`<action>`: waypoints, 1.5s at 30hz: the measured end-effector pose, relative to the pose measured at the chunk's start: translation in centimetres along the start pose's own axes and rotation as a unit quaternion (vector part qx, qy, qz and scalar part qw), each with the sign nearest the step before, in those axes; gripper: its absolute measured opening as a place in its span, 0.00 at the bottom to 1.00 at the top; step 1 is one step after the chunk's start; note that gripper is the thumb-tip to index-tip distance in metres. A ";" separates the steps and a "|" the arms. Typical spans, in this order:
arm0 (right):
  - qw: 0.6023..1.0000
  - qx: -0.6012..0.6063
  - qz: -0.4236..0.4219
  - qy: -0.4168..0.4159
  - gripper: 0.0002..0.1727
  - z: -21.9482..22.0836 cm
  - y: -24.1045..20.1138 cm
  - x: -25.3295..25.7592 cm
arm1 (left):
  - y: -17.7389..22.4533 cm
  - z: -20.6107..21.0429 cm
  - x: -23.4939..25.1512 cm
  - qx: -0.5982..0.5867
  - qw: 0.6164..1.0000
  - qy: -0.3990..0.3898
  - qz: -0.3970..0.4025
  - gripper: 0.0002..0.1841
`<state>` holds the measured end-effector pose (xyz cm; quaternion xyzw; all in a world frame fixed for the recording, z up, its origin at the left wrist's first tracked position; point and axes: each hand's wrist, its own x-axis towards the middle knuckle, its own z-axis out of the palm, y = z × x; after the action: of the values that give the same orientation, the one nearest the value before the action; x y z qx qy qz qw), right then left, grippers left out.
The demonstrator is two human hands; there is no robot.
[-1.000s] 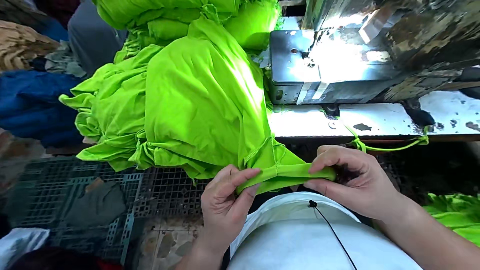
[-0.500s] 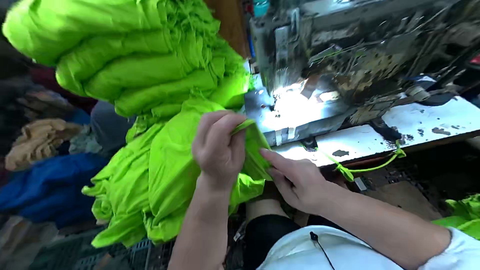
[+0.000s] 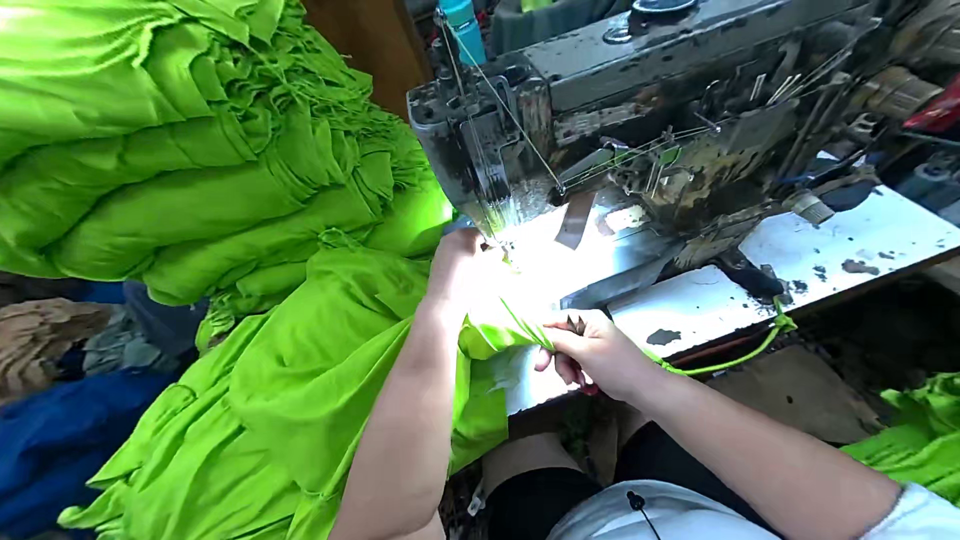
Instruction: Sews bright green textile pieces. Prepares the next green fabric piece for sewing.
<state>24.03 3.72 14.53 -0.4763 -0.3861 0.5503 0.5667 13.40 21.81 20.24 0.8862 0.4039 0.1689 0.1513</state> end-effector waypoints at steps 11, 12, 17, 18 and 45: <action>0.999 -0.021 -0.038 0.022 0.12 1.2 0.7 0.3 | -4.5 3.4 3.8 -0.037 0.996 0.019 0.076 0.17; 0.999 -0.024 -0.040 0.028 0.12 1.1 0.6 0.5 | -4.0 3.2 3.6 -0.050 0.997 0.022 0.055 0.17; 0.996 -0.042 -0.033 0.065 0.13 1.3 0.1 2.3 | -0.5 0.0 1.8 -0.049 0.997 0.000 -0.056 0.14; 0.996 -0.047 -0.030 0.071 0.12 1.3 0.1 2.6 | 0.1 -0.8 1.1 -0.005 0.999 0.009 -0.036 0.13; 0.999 0.006 0.032 0.020 0.17 0.6 -1.2 2.6 | 1.6 -1.7 -7.4 -0.642 0.752 0.044 -0.145 0.15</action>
<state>23.97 6.42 15.65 -0.4964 -0.3558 0.5605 0.5593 9.14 15.34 21.11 0.5033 0.3307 0.4034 0.6890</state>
